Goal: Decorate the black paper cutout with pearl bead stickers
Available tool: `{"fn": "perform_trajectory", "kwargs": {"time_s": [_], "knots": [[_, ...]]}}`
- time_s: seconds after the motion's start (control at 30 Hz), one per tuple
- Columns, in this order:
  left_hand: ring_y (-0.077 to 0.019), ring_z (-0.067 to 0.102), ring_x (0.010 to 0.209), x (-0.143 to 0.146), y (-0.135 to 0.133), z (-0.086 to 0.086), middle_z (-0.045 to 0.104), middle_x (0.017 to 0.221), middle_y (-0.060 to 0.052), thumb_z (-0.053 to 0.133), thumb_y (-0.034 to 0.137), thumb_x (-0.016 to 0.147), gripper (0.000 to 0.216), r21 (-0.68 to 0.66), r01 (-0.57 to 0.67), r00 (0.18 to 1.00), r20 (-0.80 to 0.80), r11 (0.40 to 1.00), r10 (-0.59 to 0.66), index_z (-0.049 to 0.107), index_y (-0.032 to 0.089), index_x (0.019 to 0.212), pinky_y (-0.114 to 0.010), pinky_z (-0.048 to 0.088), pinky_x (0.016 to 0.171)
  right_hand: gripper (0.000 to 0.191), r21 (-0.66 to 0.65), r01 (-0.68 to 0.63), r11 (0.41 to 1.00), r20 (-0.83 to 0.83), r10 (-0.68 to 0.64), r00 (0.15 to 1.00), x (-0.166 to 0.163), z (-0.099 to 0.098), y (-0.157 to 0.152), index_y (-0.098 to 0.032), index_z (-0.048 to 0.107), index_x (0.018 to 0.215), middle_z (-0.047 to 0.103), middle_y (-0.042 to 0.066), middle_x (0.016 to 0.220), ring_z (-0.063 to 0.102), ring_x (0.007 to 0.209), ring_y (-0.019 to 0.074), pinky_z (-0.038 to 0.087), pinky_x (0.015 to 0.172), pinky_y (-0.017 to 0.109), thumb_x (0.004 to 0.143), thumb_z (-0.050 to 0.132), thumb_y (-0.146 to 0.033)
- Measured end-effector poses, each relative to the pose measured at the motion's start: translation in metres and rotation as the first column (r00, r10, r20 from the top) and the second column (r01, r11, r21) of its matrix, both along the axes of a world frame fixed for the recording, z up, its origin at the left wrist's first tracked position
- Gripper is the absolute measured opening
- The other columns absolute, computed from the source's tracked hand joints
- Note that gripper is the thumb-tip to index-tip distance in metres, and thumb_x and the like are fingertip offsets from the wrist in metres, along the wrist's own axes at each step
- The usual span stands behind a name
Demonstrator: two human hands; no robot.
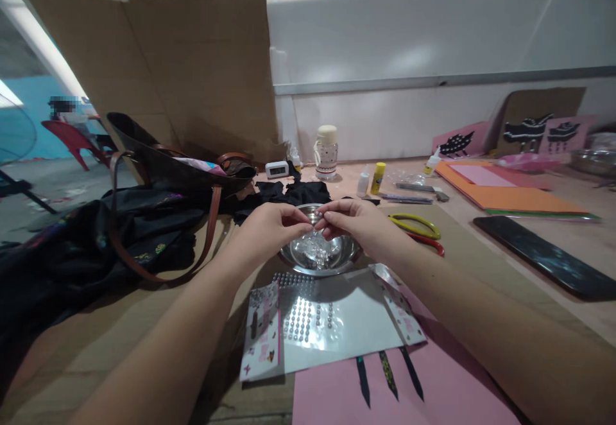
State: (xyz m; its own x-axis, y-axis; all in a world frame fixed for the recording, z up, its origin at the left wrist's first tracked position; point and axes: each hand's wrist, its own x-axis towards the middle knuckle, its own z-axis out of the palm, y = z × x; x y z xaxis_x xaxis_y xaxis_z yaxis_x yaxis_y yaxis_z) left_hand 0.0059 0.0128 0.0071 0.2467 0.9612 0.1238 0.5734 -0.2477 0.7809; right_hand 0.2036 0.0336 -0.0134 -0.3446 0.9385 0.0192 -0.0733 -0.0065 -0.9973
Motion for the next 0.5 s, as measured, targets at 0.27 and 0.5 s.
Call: {"fn": "perform_trajectory", "kwargs": {"time_s": [0.27, 0.5], "knots": [[-0.0194, 0.069, 0.085, -0.0019, 0.0034, -0.0007, 0.078, 0.09, -0.002, 0.064, 0.027, 0.083, 0.017, 0.018, 0.0, 1.0, 0.016, 1.0, -0.001, 0.077, 0.021, 0.092, -0.03, 0.049, 0.077, 0.013, 0.009, 0.018, 1.0, 0.025, -0.018, 1.0, 0.0009, 0.0011, 0.0007, -0.019, 0.069, 0.088, 0.075, 0.003, 0.076, 0.067, 0.061, 0.0114, 0.057, 0.068, 0.027, 0.092, 0.06, -0.012], [-0.0204, 0.071, 0.098, -0.0031, 0.0056, -0.0039, 0.078, 0.103, -0.003, 0.056, 0.017, 0.086, 0.027, -0.008, 0.044, 0.998, 0.038, 0.999, -0.043, 0.077, 0.021, 0.103, -0.032, 0.052, 0.089, 0.011, 0.037, 0.029, 0.999, 0.055, -0.031, 0.998, -0.0001, 0.0008, 0.0012, -0.02, 0.069, 0.089, 0.074, 0.002, 0.074, 0.066, 0.061, 0.0112, 0.057, 0.066, 0.026, 0.091, 0.06, -0.013]]}}
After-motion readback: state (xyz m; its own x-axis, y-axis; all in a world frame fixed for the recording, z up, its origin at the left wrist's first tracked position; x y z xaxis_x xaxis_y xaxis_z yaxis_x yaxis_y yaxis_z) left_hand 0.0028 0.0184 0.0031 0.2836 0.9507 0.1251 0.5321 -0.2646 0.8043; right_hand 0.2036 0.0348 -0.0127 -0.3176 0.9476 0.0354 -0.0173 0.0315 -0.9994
